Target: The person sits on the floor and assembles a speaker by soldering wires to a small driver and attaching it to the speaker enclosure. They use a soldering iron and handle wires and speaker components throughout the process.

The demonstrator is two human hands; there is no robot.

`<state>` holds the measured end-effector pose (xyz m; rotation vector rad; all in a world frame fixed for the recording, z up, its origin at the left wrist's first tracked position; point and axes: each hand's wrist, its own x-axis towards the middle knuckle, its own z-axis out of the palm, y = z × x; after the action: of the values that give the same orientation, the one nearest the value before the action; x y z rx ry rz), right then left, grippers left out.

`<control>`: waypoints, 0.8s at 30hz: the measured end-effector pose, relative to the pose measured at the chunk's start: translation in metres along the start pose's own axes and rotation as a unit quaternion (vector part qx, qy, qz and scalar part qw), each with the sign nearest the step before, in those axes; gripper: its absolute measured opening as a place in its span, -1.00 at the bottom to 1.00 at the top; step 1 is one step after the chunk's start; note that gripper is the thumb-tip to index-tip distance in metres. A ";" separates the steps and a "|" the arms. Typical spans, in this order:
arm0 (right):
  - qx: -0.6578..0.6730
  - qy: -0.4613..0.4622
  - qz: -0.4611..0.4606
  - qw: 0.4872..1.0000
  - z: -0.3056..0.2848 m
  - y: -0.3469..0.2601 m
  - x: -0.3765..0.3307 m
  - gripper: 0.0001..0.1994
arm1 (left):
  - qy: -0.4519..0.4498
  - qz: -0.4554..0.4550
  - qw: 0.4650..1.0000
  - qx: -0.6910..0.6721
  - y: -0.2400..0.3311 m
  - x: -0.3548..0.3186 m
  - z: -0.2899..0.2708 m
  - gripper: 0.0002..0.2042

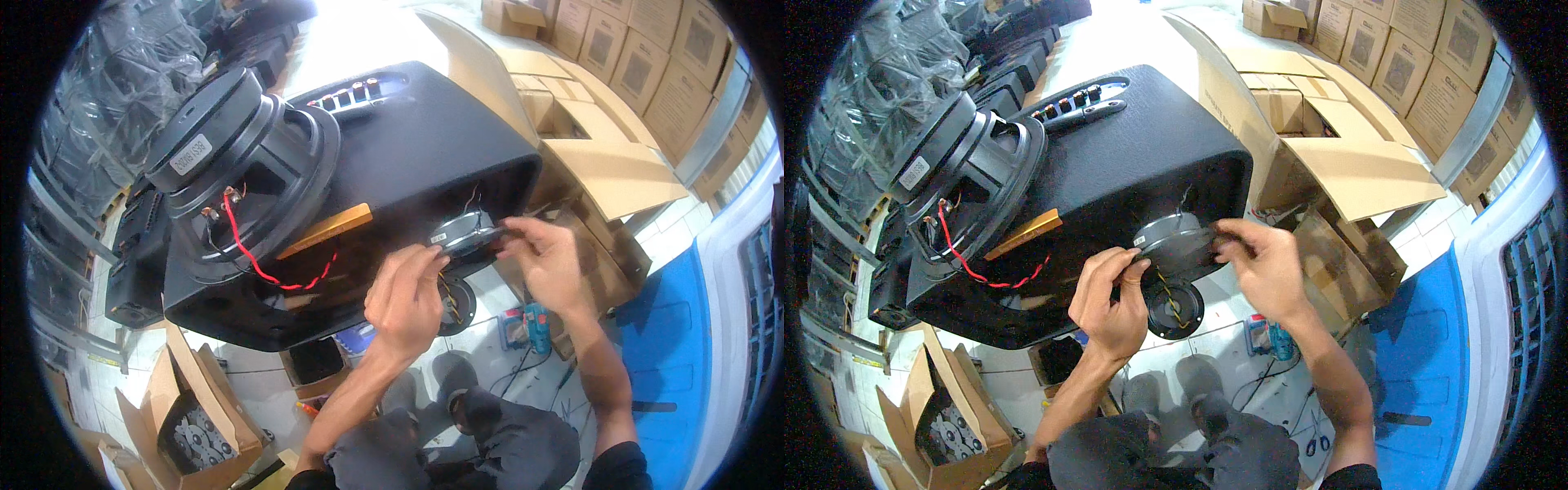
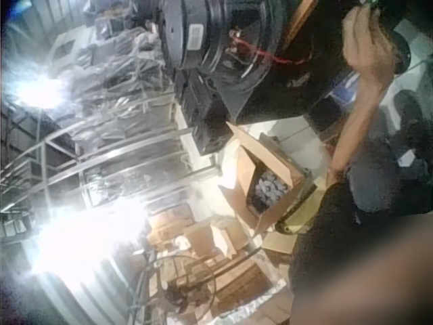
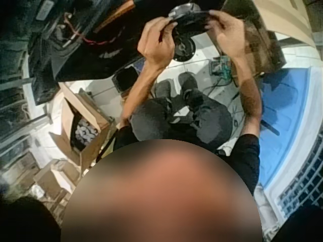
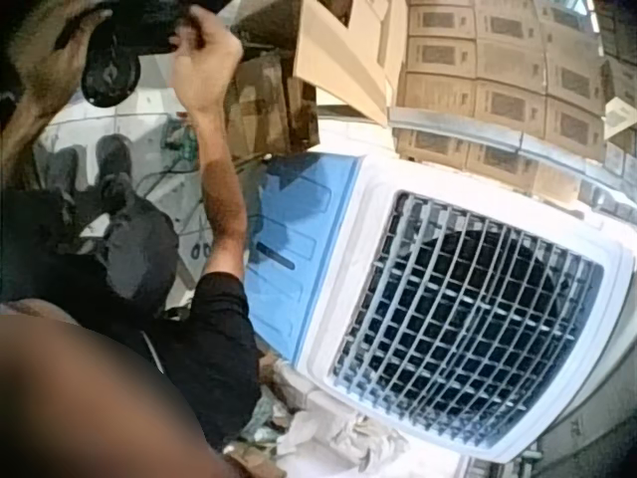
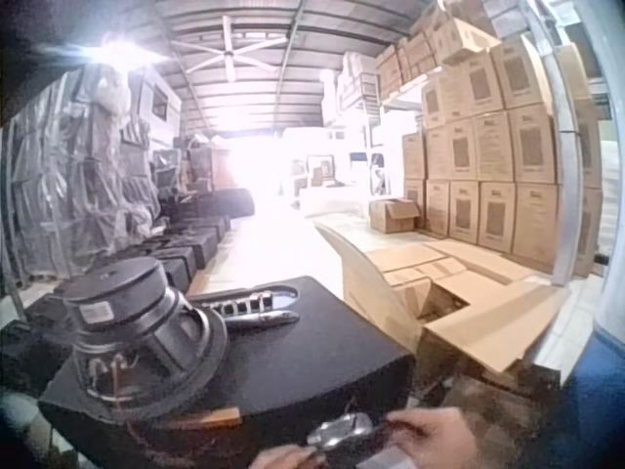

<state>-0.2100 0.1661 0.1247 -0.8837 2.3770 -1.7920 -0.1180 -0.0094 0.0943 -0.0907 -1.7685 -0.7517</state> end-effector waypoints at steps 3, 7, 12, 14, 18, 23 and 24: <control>0.031 0.034 -0.018 0.999 -0.010 -0.021 0.003 -0.82 | -0.008 0.055 0.998 0.017 -0.003 -0.003 -0.001 -0.73; -0.081 -0.026 -0.023 0.996 -0.018 -0.053 0.014 -0.71 | -0.020 0.114 0.993 0.030 -0.004 -0.002 0.000 -0.73; -0.145 -0.084 0.082 0.982 -0.019 -0.073 0.028 -0.63 | -0.024 0.146 0.988 0.036 -0.002 0.000 -0.001 -0.71; -0.116 -0.093 0.088 0.985 -0.017 -0.076 0.031 -0.63 | -0.028 0.152 0.987 0.045 -0.002 0.000 -0.002 -0.70; -0.081 -0.099 0.138 0.982 -0.021 -0.080 0.029 -0.67 | -0.044 0.152 0.986 0.053 -0.001 -0.001 -0.003 -0.73; -0.026 -0.110 0.164 0.980 -0.019 -0.078 0.031 -0.74 | -0.064 0.164 0.983 0.054 0.001 0.000 -0.005 -0.68; -0.025 -0.103 0.181 0.978 -0.018 -0.078 0.031 -0.75 | -0.066 0.165 0.983 0.054 0.001 0.001 -0.005 -0.68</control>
<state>-0.2105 0.1541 0.2097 -0.5601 2.2788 -1.4384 -0.1136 -0.0110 0.0961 -0.3587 -1.8550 -0.4162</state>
